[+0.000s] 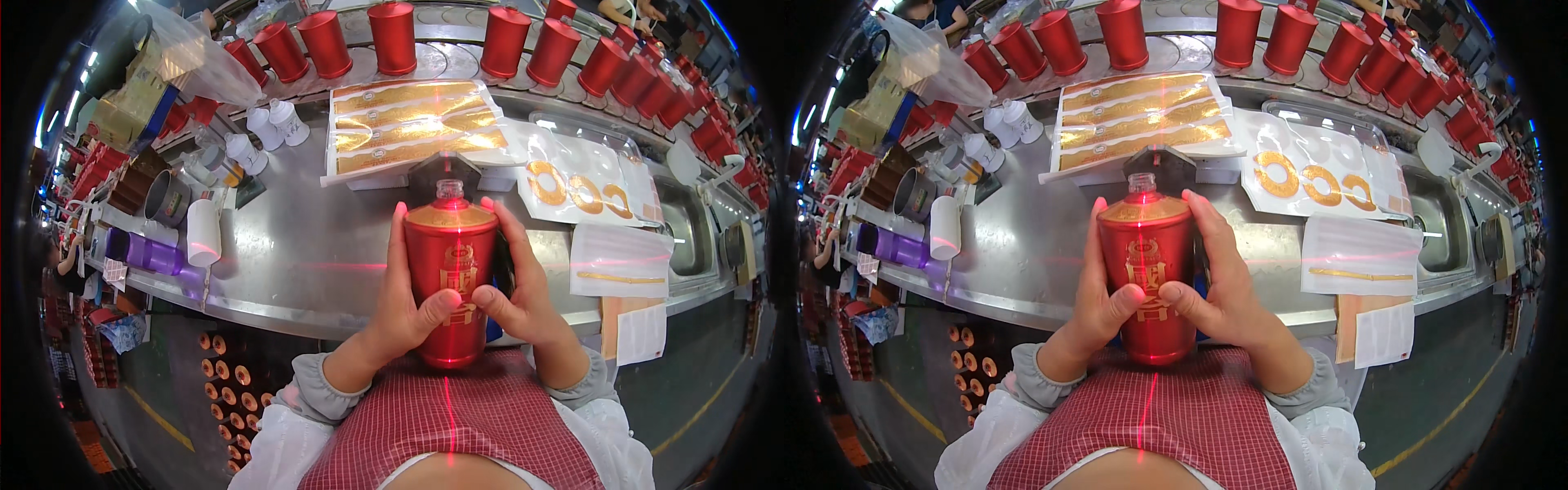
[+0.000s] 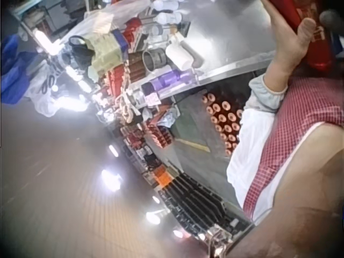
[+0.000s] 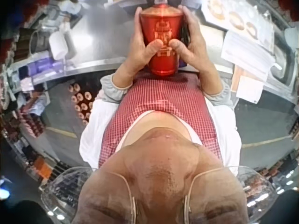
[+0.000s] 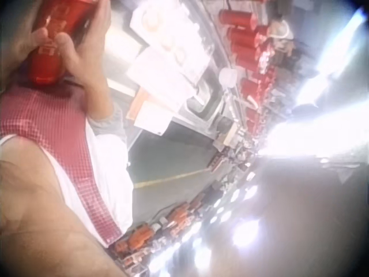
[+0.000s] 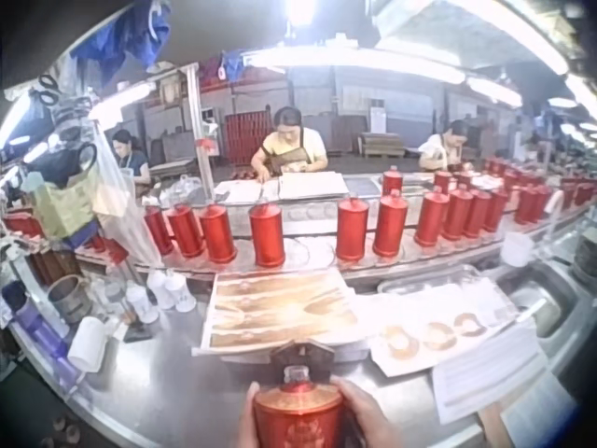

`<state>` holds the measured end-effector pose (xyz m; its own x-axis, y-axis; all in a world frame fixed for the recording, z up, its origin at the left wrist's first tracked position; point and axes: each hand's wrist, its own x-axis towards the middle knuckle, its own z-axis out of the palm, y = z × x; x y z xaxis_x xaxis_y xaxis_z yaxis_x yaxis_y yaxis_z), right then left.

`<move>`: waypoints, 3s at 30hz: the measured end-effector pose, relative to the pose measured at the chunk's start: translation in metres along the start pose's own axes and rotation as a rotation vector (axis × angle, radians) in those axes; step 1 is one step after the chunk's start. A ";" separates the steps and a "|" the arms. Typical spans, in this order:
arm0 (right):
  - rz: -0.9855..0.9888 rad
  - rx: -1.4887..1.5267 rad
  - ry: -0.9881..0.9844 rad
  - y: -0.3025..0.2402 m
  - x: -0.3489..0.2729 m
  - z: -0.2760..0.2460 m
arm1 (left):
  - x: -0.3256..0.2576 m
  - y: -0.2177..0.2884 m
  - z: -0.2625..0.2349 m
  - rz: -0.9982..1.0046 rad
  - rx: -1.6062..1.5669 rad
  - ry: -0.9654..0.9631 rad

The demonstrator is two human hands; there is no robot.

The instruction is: The person applies gold decorative stickers to red cylindrical containers. They use a green squeegee tool to smooth the labels onto the curved surfaces and a white cloth to wipe the containers. The person handles the containers one at a time, rotating them to ensure the labels are applied correctly.

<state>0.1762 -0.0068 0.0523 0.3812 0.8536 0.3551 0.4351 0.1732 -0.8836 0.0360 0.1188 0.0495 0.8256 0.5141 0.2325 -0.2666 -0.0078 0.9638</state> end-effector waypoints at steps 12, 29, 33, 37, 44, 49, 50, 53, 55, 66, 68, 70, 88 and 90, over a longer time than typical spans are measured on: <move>0.168 -0.125 0.034 0.015 0.003 0.004 | 0.016 -0.022 -0.014 -0.313 -0.291 -0.044; 0.146 -0.070 0.132 0.045 0.028 0.010 | 0.048 -0.025 -0.014 -0.246 -0.366 -0.054; 0.184 0.050 0.137 0.042 0.031 0.009 | 0.046 -0.022 -0.013 -0.233 -0.444 -0.041; 0.194 0.085 0.158 0.042 0.033 0.014 | 0.045 -0.021 -0.014 -0.267 -0.413 -0.034; 0.153 0.046 0.212 0.049 0.035 0.017 | 0.050 -0.030 -0.013 -0.208 -0.280 -0.020; 0.116 -0.043 0.160 0.052 0.033 0.012 | 0.046 -0.029 -0.013 -0.217 -0.247 -0.060; 0.126 -0.053 0.172 0.055 0.031 0.012 | 0.046 -0.031 -0.014 -0.243 -0.275 -0.074; 0.162 -0.080 0.168 0.051 0.026 0.016 | 0.043 -0.036 -0.019 -0.270 -0.353 -0.079; 0.183 -0.059 0.137 0.045 0.023 0.015 | 0.040 -0.037 -0.019 -0.237 -0.418 -0.085; 0.219 -0.055 0.072 0.040 0.013 0.012 | 0.032 -0.035 -0.015 -0.194 -0.227 -0.016; 0.210 -0.040 0.072 0.044 0.014 0.014 | 0.032 -0.031 -0.014 -0.206 -0.250 -0.007; 0.209 -0.037 0.058 0.042 0.015 0.013 | 0.034 -0.030 -0.015 -0.196 -0.254 -0.016; 0.202 -0.078 0.065 0.040 0.019 0.013 | 0.033 -0.036 -0.017 -0.154 -0.182 -0.012; 0.202 -0.043 0.080 0.043 0.016 0.014 | 0.032 -0.037 -0.018 -0.152 -0.177 -0.010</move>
<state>0.1896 0.0216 0.0160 0.5270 0.8267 0.1970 0.3770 -0.0196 -0.9260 0.0635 0.1506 0.0186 0.8676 0.4892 0.0885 -0.2209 0.2198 0.9502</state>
